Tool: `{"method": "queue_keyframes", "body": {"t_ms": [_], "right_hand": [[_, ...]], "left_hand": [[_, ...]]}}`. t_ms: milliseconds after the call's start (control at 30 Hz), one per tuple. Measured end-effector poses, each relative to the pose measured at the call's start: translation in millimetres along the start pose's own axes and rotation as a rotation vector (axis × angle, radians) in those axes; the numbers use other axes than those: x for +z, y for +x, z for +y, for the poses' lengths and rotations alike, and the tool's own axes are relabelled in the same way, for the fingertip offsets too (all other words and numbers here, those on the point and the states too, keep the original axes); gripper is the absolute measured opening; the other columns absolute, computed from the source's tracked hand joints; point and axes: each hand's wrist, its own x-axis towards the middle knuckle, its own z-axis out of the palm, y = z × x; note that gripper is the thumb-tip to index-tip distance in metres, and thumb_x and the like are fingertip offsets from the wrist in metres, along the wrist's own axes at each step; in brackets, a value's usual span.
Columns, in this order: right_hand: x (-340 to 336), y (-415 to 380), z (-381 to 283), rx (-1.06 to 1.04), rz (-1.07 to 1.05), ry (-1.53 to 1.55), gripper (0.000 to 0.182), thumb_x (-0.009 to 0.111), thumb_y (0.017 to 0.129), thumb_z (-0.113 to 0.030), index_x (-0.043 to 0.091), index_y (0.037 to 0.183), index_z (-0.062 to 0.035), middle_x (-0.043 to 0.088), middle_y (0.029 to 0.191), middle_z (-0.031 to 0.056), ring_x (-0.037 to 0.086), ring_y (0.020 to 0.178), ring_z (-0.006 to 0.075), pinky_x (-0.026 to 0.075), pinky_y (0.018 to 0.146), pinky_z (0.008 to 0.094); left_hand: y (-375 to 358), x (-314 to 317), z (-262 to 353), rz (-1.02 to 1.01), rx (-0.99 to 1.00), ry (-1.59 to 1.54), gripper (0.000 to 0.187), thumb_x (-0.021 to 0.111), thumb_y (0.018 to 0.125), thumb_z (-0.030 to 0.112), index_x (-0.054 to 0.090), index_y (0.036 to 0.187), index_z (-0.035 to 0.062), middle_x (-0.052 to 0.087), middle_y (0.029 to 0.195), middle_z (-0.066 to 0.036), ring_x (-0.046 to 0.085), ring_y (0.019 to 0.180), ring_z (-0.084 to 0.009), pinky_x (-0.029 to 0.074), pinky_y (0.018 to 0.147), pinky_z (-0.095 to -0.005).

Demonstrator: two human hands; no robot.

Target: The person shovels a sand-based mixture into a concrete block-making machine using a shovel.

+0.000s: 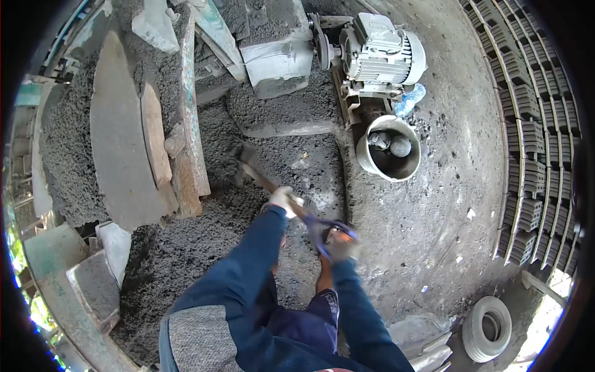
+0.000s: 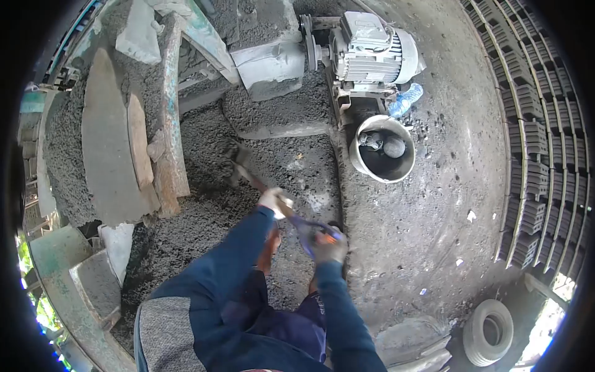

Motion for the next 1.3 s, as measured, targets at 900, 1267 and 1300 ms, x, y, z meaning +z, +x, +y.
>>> {"method": "queue_keyframes", "body": {"t_ms": [900,1267,1300], "right_hand": [[-413.2,15.1,141.8,0.235,-0.451,0.230,0.010,0.069,0.083,-0.007,0.061,0.078,-0.0074,0.056,0.062,0.0061,0.053,0.047,0.0215,0.044,0.043,0.0364],[-428.7,-38.6,209.8,0.330,-0.444,0.337,0.015,0.068,0.083,-0.016,0.062,0.074,-0.0048,0.059,0.064,0.0093,0.054,0.046,0.0247,0.047,0.043,0.0391],[-411.6,-47.7,213.2,0.332,-0.457,0.389,0.015,0.066,0.083,-0.016,0.062,0.074,-0.0047,0.058,0.064,0.0095,0.053,0.046,0.0247,0.046,0.043,0.0388]], "left_hand": [[-121.9,-108.3,-275.4,0.061,0.507,-0.290,0.041,0.052,0.092,0.043,0.053,0.102,0.0031,0.056,0.089,-0.022,0.056,0.080,-0.0407,0.048,0.077,-0.0592],[-302.2,-84.4,-310.1,0.009,0.571,-0.380,0.036,0.061,0.091,0.034,0.046,0.107,0.0058,0.052,0.084,-0.017,0.055,0.071,-0.0347,0.051,0.067,-0.0535],[-339.7,-70.0,-299.3,-0.037,0.586,-0.383,0.034,0.063,0.091,0.033,0.047,0.104,0.0066,0.052,0.082,-0.016,0.055,0.069,-0.0344,0.051,0.066,-0.0533]]}}
